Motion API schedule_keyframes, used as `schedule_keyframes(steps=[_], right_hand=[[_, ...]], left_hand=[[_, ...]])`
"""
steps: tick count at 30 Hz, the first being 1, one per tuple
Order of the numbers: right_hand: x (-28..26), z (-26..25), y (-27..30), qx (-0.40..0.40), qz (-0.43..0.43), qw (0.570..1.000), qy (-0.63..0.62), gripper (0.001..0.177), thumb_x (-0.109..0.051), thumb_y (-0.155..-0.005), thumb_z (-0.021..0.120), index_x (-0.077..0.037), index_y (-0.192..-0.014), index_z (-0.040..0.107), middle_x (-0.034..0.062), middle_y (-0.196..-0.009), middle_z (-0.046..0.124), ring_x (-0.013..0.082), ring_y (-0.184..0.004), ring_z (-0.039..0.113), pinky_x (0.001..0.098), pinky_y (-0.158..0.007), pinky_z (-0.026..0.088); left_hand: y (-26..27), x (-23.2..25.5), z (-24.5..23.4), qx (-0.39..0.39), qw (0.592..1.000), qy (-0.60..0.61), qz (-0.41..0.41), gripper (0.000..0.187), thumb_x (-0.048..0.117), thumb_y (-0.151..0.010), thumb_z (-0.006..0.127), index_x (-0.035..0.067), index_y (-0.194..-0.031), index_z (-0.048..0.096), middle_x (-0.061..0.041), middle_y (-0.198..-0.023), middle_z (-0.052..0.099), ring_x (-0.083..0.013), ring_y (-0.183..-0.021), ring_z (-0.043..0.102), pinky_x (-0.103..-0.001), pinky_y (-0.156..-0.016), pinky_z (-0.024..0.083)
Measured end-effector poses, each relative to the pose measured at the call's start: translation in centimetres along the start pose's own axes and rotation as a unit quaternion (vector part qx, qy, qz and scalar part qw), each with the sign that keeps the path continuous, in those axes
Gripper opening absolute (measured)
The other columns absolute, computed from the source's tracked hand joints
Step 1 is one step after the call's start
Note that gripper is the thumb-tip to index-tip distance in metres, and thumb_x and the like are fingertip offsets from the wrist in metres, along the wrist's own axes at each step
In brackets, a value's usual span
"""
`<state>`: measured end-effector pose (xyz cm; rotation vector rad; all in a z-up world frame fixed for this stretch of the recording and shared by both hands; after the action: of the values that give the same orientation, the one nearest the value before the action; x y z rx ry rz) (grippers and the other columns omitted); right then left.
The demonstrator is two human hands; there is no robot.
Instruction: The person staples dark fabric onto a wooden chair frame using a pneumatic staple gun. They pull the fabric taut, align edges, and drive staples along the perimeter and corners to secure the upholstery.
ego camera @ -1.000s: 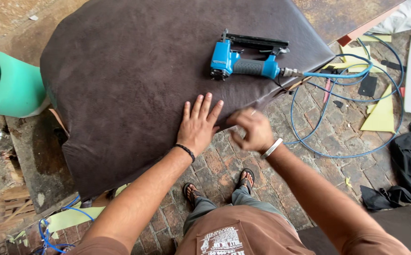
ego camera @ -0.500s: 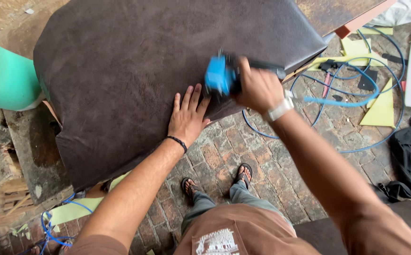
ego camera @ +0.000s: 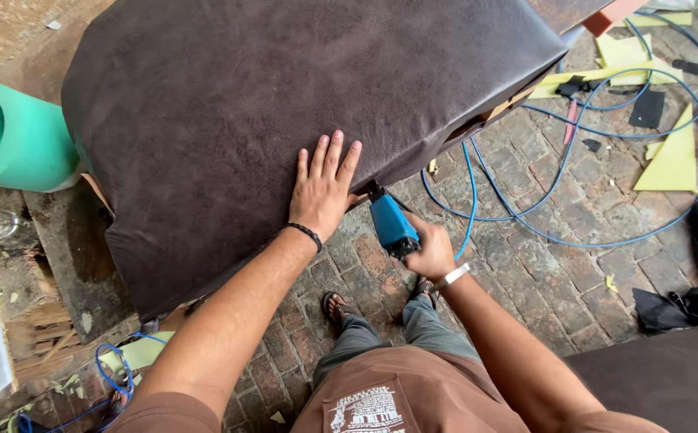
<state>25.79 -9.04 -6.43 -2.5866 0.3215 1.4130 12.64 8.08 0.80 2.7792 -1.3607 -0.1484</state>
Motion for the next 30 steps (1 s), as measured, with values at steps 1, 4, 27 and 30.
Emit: schedule_keyframes(steps=[1,4,27,30], right_hand=[[0.5,0.1,0.0,-0.014,0.018,1.0,-0.001,0.069,-0.02,-0.061,0.072,-0.009,-0.128,0.064,0.0234,-0.097,0.074,0.0409,-0.091,0.073,0.0457,-0.081,0.058],[1.0,0.3,0.2,-0.037,0.042,0.998,0.01,0.065,-0.024,-0.062,0.071,-0.01,-0.125,0.064,0.0211,-0.092,0.074,0.0383,-0.087,0.074,0.0453,-0.081,0.058],[9.3,-2.6,-0.5,0.216,0.382,0.758,-0.482,0.022,-0.017,-0.09,0.071,0.005,-0.092,0.071,0.0146,-0.078,0.072,0.0238,-0.063,0.066,0.0374,-0.058,0.051],[8.7,-3.7,-4.7,0.238,0.36,0.638,-0.638,0.03,-0.02,-0.085,0.067,0.001,-0.106,0.072,0.0064,-0.101,0.082,0.0168,-0.086,0.074,0.0311,-0.074,0.055]], left_hand=[[0.0,0.1,0.5,-0.024,1.0,-0.002,-0.003,0.099,0.035,-0.092,0.07,0.02,-0.165,0.004,-0.016,-0.17,0.009,-0.0353,-0.157,0.014,-0.059,-0.126,0.016],[-0.2,0.2,1.5,-0.062,0.998,-0.029,-0.002,0.096,0.019,-0.093,0.065,0.02,-0.164,0.001,-0.017,-0.17,0.005,-0.0354,-0.157,0.011,-0.059,-0.126,0.014],[-13.6,3.0,-2.6,0.039,0.988,0.143,0.044,0.075,0.044,-0.105,0.043,0.003,-0.163,0.021,-0.026,-0.169,0.015,-0.0433,-0.157,0.014,-0.055,-0.126,0.012],[-17.4,7.2,-1.9,0.054,0.98,0.146,0.12,0.07,0.037,-0.106,0.04,0.002,-0.163,0.021,-0.024,-0.17,0.016,-0.0407,-0.157,0.016,-0.054,-0.128,0.014]])
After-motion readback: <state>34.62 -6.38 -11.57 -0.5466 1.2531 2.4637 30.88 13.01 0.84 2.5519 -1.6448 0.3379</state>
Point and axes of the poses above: each hand's wrist, its own y-axis away from the middle knuckle, its own z-axis out of the palm, x = y × z, the point moved 6 cm from there along -y, towards the middle knuckle
